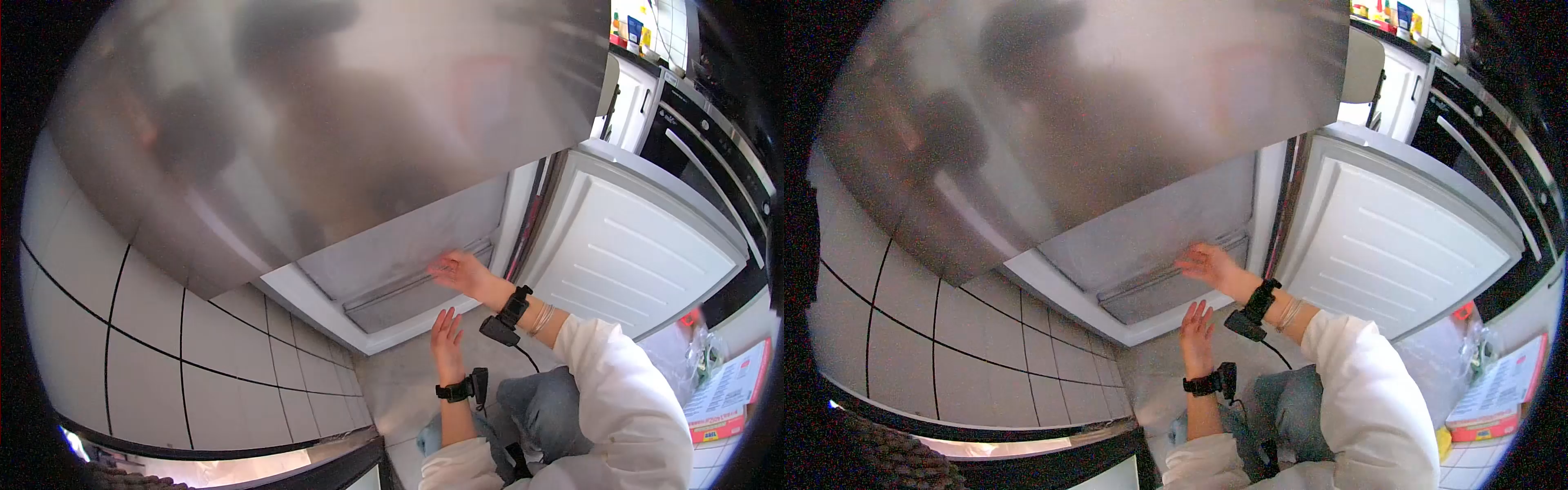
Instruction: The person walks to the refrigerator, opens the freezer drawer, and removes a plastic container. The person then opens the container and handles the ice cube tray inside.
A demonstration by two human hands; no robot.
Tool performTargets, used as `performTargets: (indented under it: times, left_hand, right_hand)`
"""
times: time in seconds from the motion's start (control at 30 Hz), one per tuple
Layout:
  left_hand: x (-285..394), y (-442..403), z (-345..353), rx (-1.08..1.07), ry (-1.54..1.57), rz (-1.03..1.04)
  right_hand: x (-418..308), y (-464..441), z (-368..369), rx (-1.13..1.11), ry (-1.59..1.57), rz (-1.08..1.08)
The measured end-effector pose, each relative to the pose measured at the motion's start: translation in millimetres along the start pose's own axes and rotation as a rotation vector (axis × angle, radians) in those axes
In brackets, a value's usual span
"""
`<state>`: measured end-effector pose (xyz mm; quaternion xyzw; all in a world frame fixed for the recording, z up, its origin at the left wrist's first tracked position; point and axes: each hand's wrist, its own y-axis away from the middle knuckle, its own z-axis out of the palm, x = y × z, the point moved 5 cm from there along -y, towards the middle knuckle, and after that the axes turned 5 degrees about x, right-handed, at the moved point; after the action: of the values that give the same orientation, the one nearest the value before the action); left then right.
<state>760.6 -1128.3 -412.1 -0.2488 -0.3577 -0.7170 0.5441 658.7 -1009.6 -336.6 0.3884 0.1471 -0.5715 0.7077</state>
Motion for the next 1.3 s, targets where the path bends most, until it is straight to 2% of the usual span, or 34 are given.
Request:
performTargets:
  times: [0.27, 0.43, 0.53, 0.63, 0.73, 0.83, 0.93, 1.03, 1.13, 1.23, 1.3]
  left_hand:
    - [-14.0, -10.3, -18.5, 0.104, 0.041, -0.011]
    - [6.6, -11.8, -18.7, 0.149, 0.091, 0.048]
    - [11.5, -10.8, -17.8, 0.136, 0.175, 0.086]
    - [3.1, -12.1, -24.0, 0.203, 0.431, 0.097]
    - [6.2, -12.4, -24.2, 0.077, 0.593, 0.158]
    - [11.4, -7.7, -18.0, 0.059, 0.619, 0.150]
    - [12.9, -2.5, -11.0, 0.075, 0.635, 0.129]
    - [14.0, -0.8, -7.2, 0.049, 0.618, 0.133]
    - [13.5, -2.5, -6.8, 0.039, 0.619, 0.103]
    - [6.6, -6.0, -11.0, 0.048, 0.605, 0.107]
    - [12.8, -2.3, -5.3, 0.070, 0.570, 0.087]
  right_hand:
    - [5.5, 16.8, -8.9, 0.063, 0.124, 0.022]
    - [21.1, 39.0, -12.9, 0.065, 0.104, 0.110]
    - [30.5, 62.0, -22.6, 0.073, 0.090, 0.205]
    - [37.2, 78.2, -30.9, 0.071, 0.080, 0.275]
    - [39.2, 84.8, -34.5, 0.080, 0.085, 0.317]
    - [34.0, 95.4, -25.1, 0.103, 0.084, 0.314]
    - [35.7, 95.7, -27.5, 0.023, 0.036, 0.338]
    - [30.7, 102.3, -22.3, -0.002, 0.176, 0.416]
    - [5.9, 131.9, 9.5, -0.275, 0.916, 0.151]
    - [-46.1, 190.3, 78.8, -0.583, 1.407, -0.128]
    - [-90.6, 220.4, 114.6, -0.547, 1.443, -0.478]
